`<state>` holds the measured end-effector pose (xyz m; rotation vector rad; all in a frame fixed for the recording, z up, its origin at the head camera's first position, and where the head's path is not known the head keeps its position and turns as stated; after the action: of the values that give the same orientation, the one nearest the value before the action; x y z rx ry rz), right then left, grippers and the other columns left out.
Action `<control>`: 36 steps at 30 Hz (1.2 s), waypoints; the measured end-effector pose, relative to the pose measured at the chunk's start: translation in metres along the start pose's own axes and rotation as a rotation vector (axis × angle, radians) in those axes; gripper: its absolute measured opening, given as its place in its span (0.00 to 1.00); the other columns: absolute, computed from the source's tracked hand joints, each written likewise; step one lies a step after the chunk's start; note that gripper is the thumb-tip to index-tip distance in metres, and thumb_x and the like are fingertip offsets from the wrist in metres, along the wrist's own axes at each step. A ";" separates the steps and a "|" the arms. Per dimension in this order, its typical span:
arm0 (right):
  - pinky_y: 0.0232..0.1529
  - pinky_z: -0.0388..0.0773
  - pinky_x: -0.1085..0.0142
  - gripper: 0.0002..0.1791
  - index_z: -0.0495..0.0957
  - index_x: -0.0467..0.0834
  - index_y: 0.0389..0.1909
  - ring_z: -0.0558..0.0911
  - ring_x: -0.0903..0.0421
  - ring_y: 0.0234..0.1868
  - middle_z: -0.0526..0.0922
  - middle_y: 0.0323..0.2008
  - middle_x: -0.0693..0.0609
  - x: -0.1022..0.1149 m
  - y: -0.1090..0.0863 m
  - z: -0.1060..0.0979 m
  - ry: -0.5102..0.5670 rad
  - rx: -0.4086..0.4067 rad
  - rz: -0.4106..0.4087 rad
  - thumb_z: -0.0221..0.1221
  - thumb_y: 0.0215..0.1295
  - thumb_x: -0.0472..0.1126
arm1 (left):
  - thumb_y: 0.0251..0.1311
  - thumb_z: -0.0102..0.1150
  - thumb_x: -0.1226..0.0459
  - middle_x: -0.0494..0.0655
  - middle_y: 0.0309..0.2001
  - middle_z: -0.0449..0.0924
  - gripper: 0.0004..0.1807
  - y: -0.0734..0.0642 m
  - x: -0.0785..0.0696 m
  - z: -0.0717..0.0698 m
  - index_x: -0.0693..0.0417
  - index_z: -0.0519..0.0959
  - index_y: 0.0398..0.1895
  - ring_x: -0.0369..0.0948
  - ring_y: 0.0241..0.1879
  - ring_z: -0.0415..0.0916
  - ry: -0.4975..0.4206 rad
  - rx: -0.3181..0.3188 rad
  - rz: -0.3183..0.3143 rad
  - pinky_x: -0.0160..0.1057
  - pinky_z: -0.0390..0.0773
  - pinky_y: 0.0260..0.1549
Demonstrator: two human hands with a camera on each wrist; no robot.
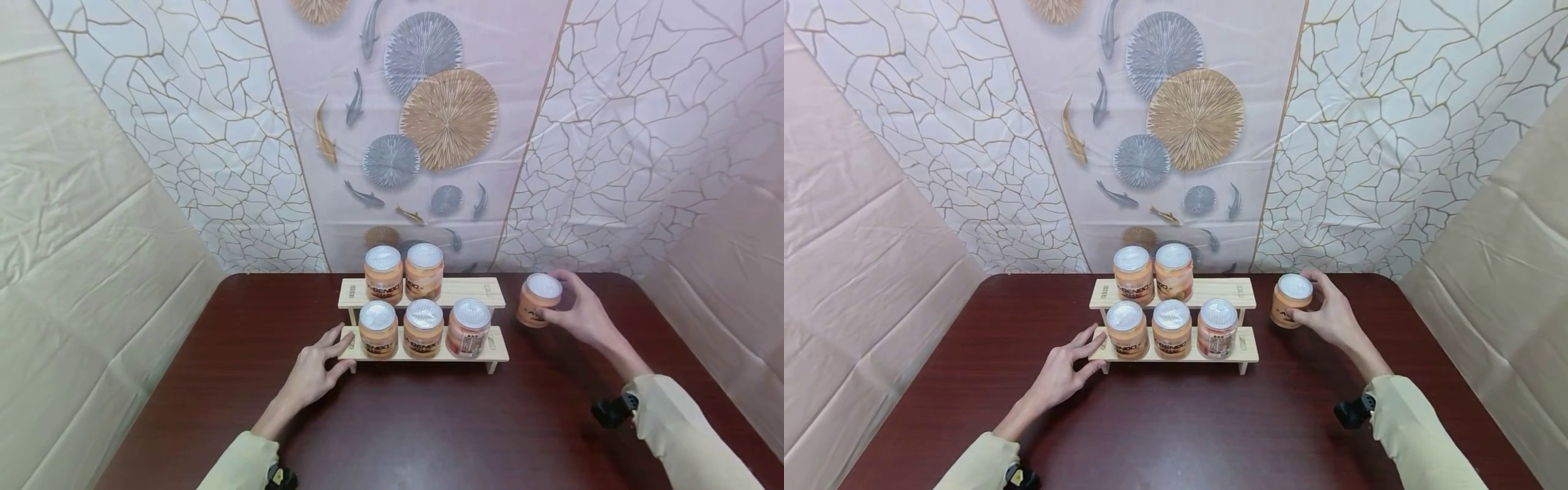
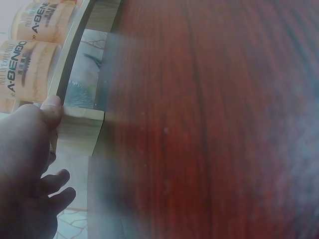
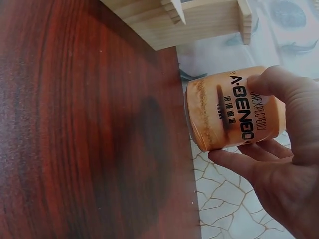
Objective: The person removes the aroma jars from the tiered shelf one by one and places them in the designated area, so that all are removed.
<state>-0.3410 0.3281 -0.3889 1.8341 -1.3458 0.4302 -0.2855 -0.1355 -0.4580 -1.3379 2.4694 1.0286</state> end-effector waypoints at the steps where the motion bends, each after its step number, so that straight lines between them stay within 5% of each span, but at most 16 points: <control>1: 0.43 0.71 0.77 0.39 0.66 0.31 0.62 0.79 0.38 0.49 0.76 0.53 0.31 -0.002 0.000 0.001 0.005 0.001 0.003 0.74 0.49 0.28 | 0.57 0.73 0.63 0.66 0.65 0.71 0.28 0.000 0.000 0.000 0.61 0.79 0.61 0.59 0.61 0.73 0.001 0.001 0.000 0.58 0.77 0.52; 36: 0.39 0.73 0.78 0.41 0.62 0.28 0.64 0.78 0.30 0.50 0.74 0.52 0.24 -0.024 -0.011 0.023 0.023 0.055 0.039 0.72 0.50 0.24 | 0.57 0.73 0.62 0.68 0.64 0.70 0.28 0.001 -0.001 -0.001 0.61 0.79 0.61 0.60 0.61 0.72 -0.021 0.003 0.008 0.58 0.76 0.53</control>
<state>-0.3439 0.3265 -0.4237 1.8450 -1.3682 0.5121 -0.2849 -0.1348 -0.4566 -1.3109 2.4622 1.0343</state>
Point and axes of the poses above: each hand's wrist, its own y-axis towards the middle knuckle, its own z-axis out of the palm, x = y × z, the point moved 8 cm from there along y, towards the middle knuckle
